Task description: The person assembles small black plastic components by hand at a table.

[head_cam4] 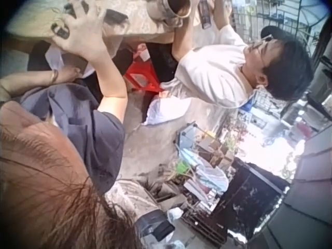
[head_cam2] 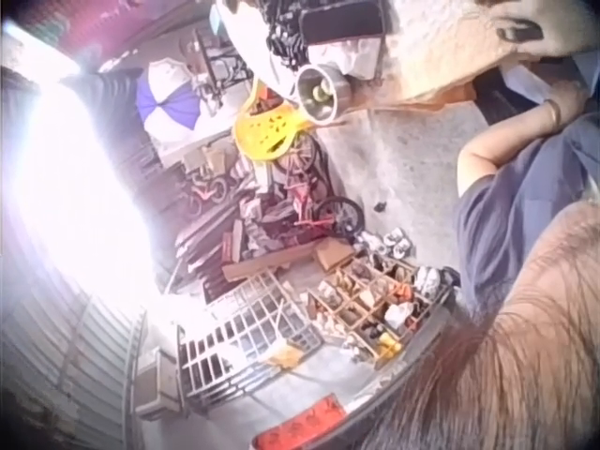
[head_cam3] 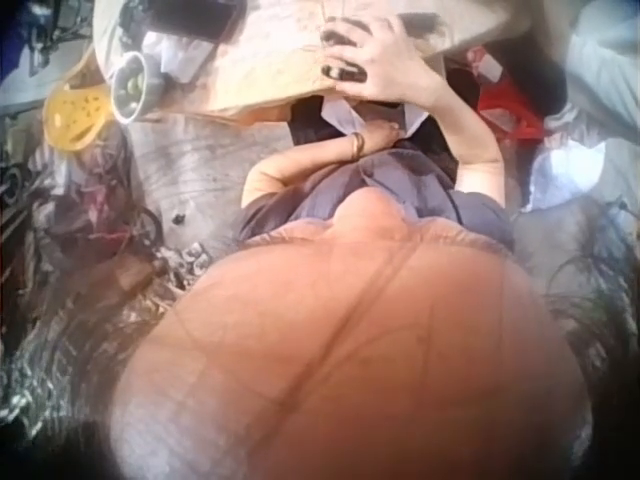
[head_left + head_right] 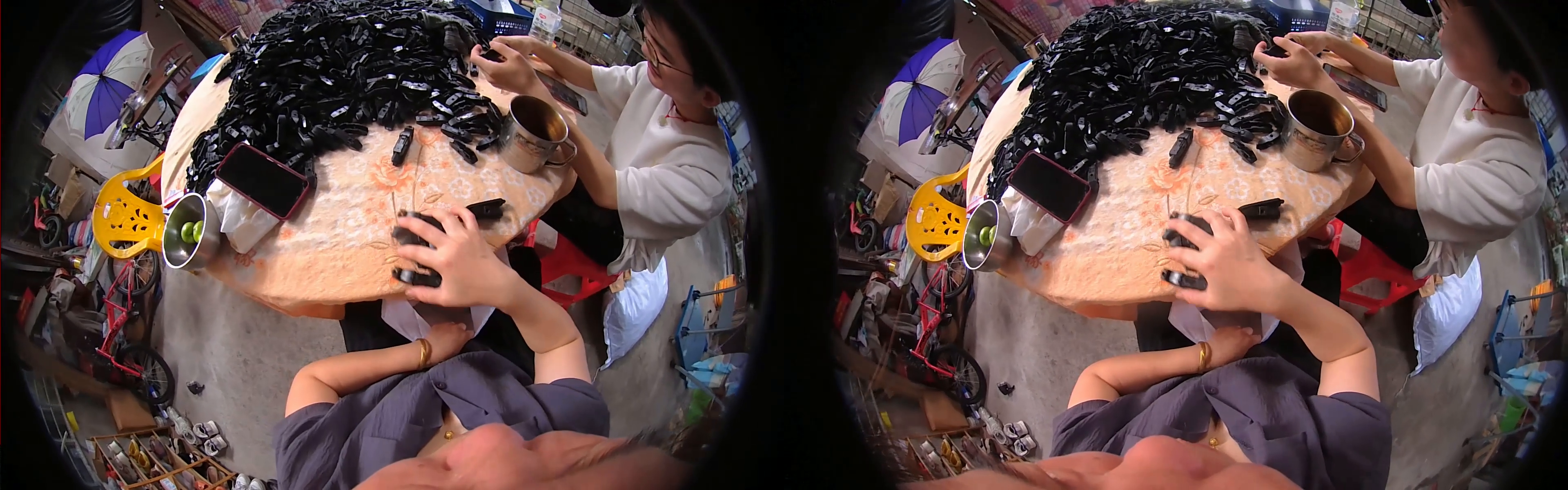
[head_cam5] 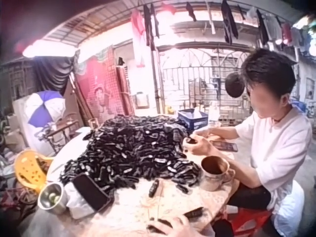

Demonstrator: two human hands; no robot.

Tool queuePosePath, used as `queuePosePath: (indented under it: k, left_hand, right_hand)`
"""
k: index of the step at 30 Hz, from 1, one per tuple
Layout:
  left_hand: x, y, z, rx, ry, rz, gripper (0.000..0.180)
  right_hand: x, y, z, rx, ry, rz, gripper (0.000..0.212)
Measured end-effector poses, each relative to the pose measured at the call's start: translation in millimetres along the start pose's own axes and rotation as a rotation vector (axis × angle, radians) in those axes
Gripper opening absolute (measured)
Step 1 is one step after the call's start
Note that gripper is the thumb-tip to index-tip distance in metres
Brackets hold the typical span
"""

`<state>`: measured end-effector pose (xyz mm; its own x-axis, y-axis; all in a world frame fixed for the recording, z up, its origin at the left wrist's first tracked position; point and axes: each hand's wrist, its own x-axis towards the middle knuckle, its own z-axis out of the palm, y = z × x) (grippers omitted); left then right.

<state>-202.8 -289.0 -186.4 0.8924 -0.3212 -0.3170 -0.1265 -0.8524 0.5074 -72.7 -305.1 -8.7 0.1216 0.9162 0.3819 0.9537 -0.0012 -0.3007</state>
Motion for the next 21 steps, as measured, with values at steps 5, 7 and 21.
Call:
queuePosePath:
  k: [5, 7, 21]
  left_hand:
    - [15, -8, 31, -0.081, 0.688, 0.168, 0.017]
    - [15, -7, 31, -0.100, 0.698, 0.186, 0.017]
    - [0, 2, -7, -0.122, 0.069, 0.103, 0.019]
  right_hand:
    - [-40, -18, 6, -0.121, 0.069, -0.004, 0.039]
    - [-60, -19, 18, -0.147, 0.130, -0.031, 0.038]
    - [-219, 87, 140, 0.288, 0.338, 0.348, 0.018]
